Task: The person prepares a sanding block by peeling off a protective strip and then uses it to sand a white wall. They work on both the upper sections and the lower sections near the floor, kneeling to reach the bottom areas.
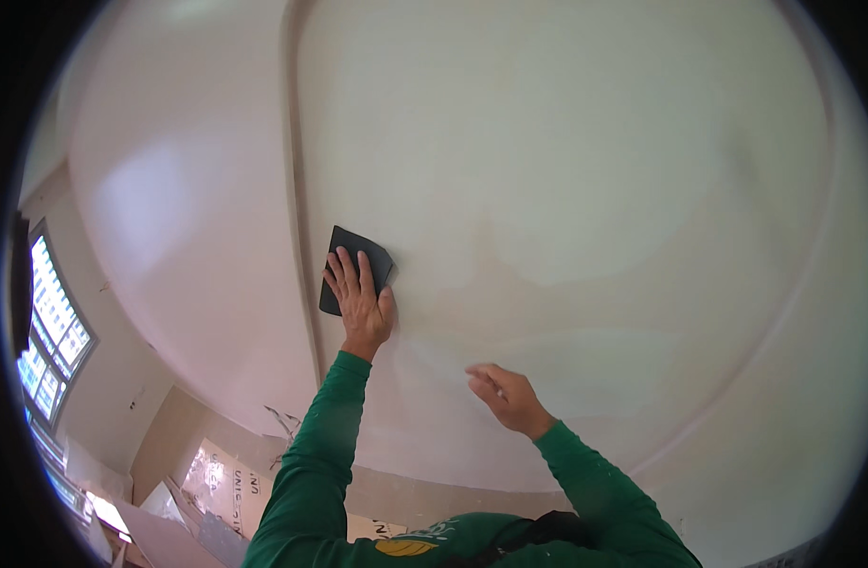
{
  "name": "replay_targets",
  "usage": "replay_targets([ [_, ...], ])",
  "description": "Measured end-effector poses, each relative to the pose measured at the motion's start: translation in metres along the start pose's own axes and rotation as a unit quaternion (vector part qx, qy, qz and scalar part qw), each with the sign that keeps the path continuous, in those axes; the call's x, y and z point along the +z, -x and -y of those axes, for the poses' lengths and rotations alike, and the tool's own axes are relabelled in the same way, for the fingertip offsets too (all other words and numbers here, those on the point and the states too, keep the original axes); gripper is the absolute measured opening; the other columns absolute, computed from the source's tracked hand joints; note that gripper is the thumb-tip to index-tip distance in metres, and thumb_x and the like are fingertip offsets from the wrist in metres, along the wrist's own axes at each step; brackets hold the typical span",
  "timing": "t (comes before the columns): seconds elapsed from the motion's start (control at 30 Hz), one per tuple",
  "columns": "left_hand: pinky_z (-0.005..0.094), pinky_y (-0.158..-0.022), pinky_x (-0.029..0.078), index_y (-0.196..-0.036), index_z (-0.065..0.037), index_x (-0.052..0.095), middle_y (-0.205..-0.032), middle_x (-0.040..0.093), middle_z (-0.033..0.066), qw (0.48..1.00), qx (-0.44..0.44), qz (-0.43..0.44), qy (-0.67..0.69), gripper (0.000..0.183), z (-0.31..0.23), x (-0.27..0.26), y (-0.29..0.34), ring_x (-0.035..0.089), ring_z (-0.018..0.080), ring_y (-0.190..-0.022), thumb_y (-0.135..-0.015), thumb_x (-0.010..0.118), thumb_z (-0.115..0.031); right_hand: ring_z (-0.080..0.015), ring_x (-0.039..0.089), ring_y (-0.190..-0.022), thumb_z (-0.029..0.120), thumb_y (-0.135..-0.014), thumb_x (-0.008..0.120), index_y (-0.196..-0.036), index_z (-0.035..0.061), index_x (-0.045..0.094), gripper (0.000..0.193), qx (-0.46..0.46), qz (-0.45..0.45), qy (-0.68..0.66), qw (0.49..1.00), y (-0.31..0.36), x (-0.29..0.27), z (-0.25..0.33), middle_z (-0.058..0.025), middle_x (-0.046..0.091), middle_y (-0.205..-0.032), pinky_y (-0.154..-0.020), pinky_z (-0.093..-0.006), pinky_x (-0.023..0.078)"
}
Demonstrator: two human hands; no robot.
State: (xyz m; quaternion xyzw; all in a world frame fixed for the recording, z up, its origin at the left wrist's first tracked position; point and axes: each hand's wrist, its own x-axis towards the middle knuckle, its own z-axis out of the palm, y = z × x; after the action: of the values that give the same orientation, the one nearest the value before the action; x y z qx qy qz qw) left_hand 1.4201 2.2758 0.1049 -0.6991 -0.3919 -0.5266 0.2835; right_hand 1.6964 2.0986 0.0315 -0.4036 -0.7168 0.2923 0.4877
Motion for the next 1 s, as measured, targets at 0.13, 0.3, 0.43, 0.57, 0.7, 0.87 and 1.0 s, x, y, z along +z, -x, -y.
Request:
replay_targets([
  [0.13, 0.0704, -0.125, 0.003, -0.166, -0.003, 0.03, -0.174, 0.014, 0.0286, 0.999, 0.012, -0.037, 0.025, 0.073, -0.005, -0.008, -0.075, 0.01, 0.0528, -0.16, -0.103, 0.048, -0.034, -0.0116, 0.066, -0.083, 0.032, -0.109, 0.063, -0.124, 0.0001, 0.07, 0.036, 0.15, 0.018, -0.049, 0.987, 0.061, 0.013, -0.058, -0.0038, 0.071, -0.095, -0.078, -0.0281, 0.055],
  [0.3, 0.0713, -0.123, 0.019, -0.166, -0.015, 0.035, -0.171, 0.028, 0.0225, 0.97, 0.149, -0.192, -0.023, 0.064, -0.029, -0.041, -0.333, 0.025, 0.0507, -0.156, -0.108, 0.047, -0.041, -0.0125, 0.068, -0.084, 0.034, -0.109, 0.063, -0.121, -0.0004, 0.071, 0.038, 0.201, 0.021, -0.06, 0.977, 0.061, 0.032, -0.075, -0.0049, 0.072, -0.096, -0.079, -0.0291, 0.057],
  [0.43, 0.0701, -0.123, 0.02, -0.164, -0.013, 0.038, -0.172, 0.029, 0.0218, 0.976, 0.121, -0.182, 0.024, 0.063, -0.014, -0.003, -0.275, 0.024, 0.049, -0.157, -0.107, 0.047, -0.038, -0.0133, 0.068, -0.084, 0.034, -0.108, 0.063, -0.12, 0.0001, 0.071, 0.037, 0.226, 0.027, -0.037, 0.973, 0.064, 0.021, -0.087, -0.0055, 0.073, -0.096, -0.078, -0.0292, 0.057],
  [0.57, 0.0696, -0.125, 0.005, -0.166, -0.004, 0.032, -0.174, 0.017, 0.0286, 0.997, -0.054, -0.044, -0.022, 0.071, 0.036, 0.046, 0.001, 0.014, 0.0521, -0.159, -0.104, 0.049, -0.035, -0.0139, 0.069, -0.082, 0.034, -0.108, 0.063, -0.118, 0.001, 0.072, 0.036, 0.258, -0.018, -0.114, 0.959, 0.098, 0.013, -0.128, -0.0054, 0.073, -0.095, -0.075, -0.0296, 0.057],
  [0.7, 0.07, -0.125, 0.006, -0.166, -0.004, 0.032, -0.174, 0.017, 0.028, 0.999, 0.004, -0.017, -0.038, 0.071, 0.058, 0.038, -0.044, 0.016, 0.0517, -0.159, -0.105, 0.049, -0.036, -0.0144, 0.071, -0.081, 0.033, -0.109, 0.059, -0.122, 0.0034, 0.071, 0.034, 0.307, 0.006, -0.093, 0.947, 0.127, -0.003, -0.159, -0.0063, 0.073, -0.099, -0.069, -0.0288, 0.056],
  [0.87, 0.0625, -0.128, 0.012, -0.165, -0.007, 0.034, -0.173, 0.022, 0.0237, 0.975, 0.171, -0.141, -0.021, 0.061, -0.006, -0.003, -0.366, 0.019, 0.0468, -0.159, -0.112, 0.033, -0.039, -0.0138, 0.071, -0.079, 0.037, -0.107, 0.062, -0.116, 0.0042, 0.073, 0.036, 0.287, 0.029, -0.107, 0.952, 0.09, 0.008, -0.154, -0.0054, 0.073, -0.094, -0.069, -0.03, 0.056],
  [1.0, 0.0715, -0.122, 0.02, -0.165, -0.02, 0.039, -0.173, 0.026, 0.0209, 0.979, 0.145, -0.144, 0.009, 0.059, 0.006, 0.038, -0.281, 0.026, 0.0498, -0.156, -0.109, 0.044, -0.035, -0.014, 0.071, -0.08, 0.037, -0.108, 0.06, -0.119, 0.004, 0.072, 0.037, 0.269, 0.06, -0.093, 0.957, 0.082, 0.006, -0.162, -0.0057, 0.073, -0.097, -0.07, -0.0299, 0.057],
])
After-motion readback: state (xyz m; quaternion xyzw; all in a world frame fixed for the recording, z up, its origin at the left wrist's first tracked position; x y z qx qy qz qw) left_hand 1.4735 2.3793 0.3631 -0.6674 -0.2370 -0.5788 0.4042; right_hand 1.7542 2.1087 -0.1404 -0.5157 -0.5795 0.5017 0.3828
